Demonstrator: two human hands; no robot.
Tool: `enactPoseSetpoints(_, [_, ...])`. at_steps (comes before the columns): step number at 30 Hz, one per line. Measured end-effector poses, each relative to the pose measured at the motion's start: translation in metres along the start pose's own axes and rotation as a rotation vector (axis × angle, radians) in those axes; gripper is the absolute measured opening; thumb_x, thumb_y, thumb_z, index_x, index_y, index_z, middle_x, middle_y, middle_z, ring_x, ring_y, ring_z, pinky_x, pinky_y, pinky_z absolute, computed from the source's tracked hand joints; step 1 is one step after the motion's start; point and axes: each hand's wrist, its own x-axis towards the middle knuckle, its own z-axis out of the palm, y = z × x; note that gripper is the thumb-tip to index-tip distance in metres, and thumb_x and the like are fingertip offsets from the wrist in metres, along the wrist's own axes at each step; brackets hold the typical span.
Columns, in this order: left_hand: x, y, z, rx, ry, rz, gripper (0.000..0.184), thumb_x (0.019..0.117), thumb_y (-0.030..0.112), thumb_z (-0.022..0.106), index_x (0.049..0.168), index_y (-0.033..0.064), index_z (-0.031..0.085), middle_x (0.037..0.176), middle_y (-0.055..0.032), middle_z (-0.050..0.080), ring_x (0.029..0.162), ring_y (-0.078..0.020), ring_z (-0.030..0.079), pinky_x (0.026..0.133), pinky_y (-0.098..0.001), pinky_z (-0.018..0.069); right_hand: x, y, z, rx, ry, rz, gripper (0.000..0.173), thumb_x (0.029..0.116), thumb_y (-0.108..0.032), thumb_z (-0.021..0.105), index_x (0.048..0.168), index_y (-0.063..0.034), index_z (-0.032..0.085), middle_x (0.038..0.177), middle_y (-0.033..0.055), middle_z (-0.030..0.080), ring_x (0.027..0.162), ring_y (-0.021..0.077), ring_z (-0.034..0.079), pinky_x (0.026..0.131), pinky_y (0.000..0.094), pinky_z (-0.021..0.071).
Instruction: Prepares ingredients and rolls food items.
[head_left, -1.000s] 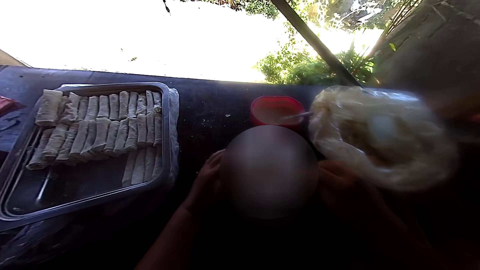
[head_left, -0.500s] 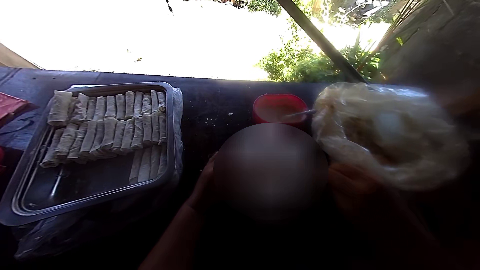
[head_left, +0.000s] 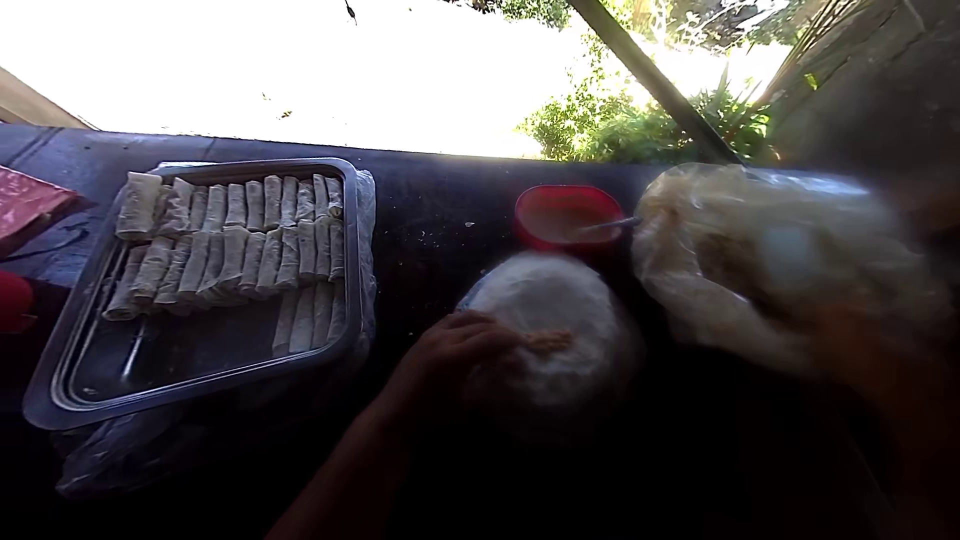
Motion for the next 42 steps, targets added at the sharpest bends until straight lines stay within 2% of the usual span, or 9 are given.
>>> enactPoseSetpoints(2, [0.004,0.001,-0.003,0.002,-0.022,0.002,0.019,0.1016,0.025,0.065,0.116,0.0192,0.075,0.11,0.0058,0.075,0.113,-0.0102,0.067,0.103,-0.0358,0.0538,0.001,-0.004,-0.001,-0.017,-0.047,0.009,0.024,0.0983,-0.012,0.062,0.118,-0.0045,0.072,0.118,0.027,0.069,0.116,0.0483,0.064,0.092,0.0683,0.0504])
enactPoseSetpoints(4, [0.006,0.003,-0.006,0.01,-0.046,-0.002,0.019,0.1026,0.026,0.063,0.116,0.0195,0.074,0.109,0.0062,0.075,0.112,-0.0098,0.067,0.102,-0.0351,0.0537,-0.01,-0.007,-0.003,0.052,0.094,-0.064,0.026,0.1013,-0.015,0.059,0.121,-0.0049,0.072,0.117,0.0276,0.069,0.113,0.0498,0.065,0.089,0.07,0.0505])
enactPoseSetpoints(8, [0.008,0.004,-0.008,0.037,-0.056,-0.001,0.019,0.1036,0.027,0.061,0.116,0.0207,0.074,0.108,0.0067,0.076,0.111,-0.0093,0.068,0.1,-0.0352,0.0551,-0.049,-0.051,-0.008,0.378,0.526,-0.628,0.029,0.1032,-0.026,0.055,0.115,-0.0108,0.077,0.107,0.0128,0.075,0.102,0.0313,0.072,0.087,0.0514,0.0593])
enactPoseSetpoints(11, [0.009,0.001,-0.008,0.059,-0.076,0.028,0.022,0.1027,0.034,0.063,0.118,0.022,0.073,0.109,0.0053,0.075,0.11,-0.0109,0.068,0.098,-0.0372,0.0552,-0.057,-0.111,0.01,0.592,0.557,-0.96,0.024,0.1039,-0.028,0.057,0.116,-0.0187,0.076,0.109,0.001,0.075,0.106,0.016,0.07,0.092,0.0345,0.0577])
enactPoseSetpoints(14, [0.009,0.0,-0.009,0.059,-0.084,0.028,0.021,0.1028,0.033,0.063,0.117,0.0224,0.074,0.109,0.0055,0.075,0.109,-0.0098,0.068,0.096,-0.0367,0.0554,-0.046,-0.148,0.03,0.654,0.494,-1.162,0.025,0.1034,-0.027,0.059,0.123,-0.0186,0.071,0.11,-0.0031,0.075,0.109,0.0138,0.069,0.098,0.0365,0.054])
enactPoseSetpoints(23, [0.013,0.001,-0.004,0.018,-0.034,0.009,0.02,0.1028,0.024,0.061,0.116,0.0157,0.073,0.107,0.0032,0.075,0.105,-0.0089,0.069,0.095,-0.031,0.0562,-0.036,-0.172,0.048,0.711,0.469,-1.176,0.029,0.0998,-0.023,0.062,0.127,-0.015,0.067,0.1,-0.0049,0.077,0.095,0.0119,0.071,0.094,0.0394,0.0537])
enactPoseSetpoints(30, [0.01,0.006,-0.002,-0.028,-0.026,-0.073,0.033,0.098,0.037,0.068,0.123,0.0165,0.07,0.109,0.0059,0.074,0.108,-0.0074,0.067,0.096,-0.0324,0.0564,-0.035,-0.171,0.043,0.796,0.463,-1.136,0.026,0.1017,-0.019,0.059,0.125,-0.0116,0.067,0.098,-0.0035,0.076,0.095,0.009,0.07,0.097,0.0358,0.0532])
enactPoseSetpoints(37, [0.018,0.005,-0.002,0.022,0.027,-0.169,0.03,0.1028,0.031,0.059,0.128,0.0175,0.067,0.102,0.0059,0.074,0.097,-0.0042,0.068,0.087,-0.0275,0.057,-0.023,-0.177,0.03,0.776,0.409,-1.078,0.027,0.1044,-0.021,0.056,0.129,-0.015,0.064,0.098,-0.0052,0.074,0.094,0.008,0.069,0.094,0.0374,0.0543])
enactPoseSetpoints(42, [0.022,0.015,-0.002,0.151,-0.019,-0.2,0.049,0.0927,0.042,0.069,0.136,0.0213,0.062,0.116,0.0059,0.072,0.107,-0.0103,0.066,0.094,-0.0379,0.0552,-0.006,-0.181,0.023,0.815,0.274,-1.081,0.028,0.1029,-0.018,0.059,0.13,-0.0128,0.062,0.094,-0.0023,0.073,0.087,0.0066,0.07,0.087,0.0298,0.0592])
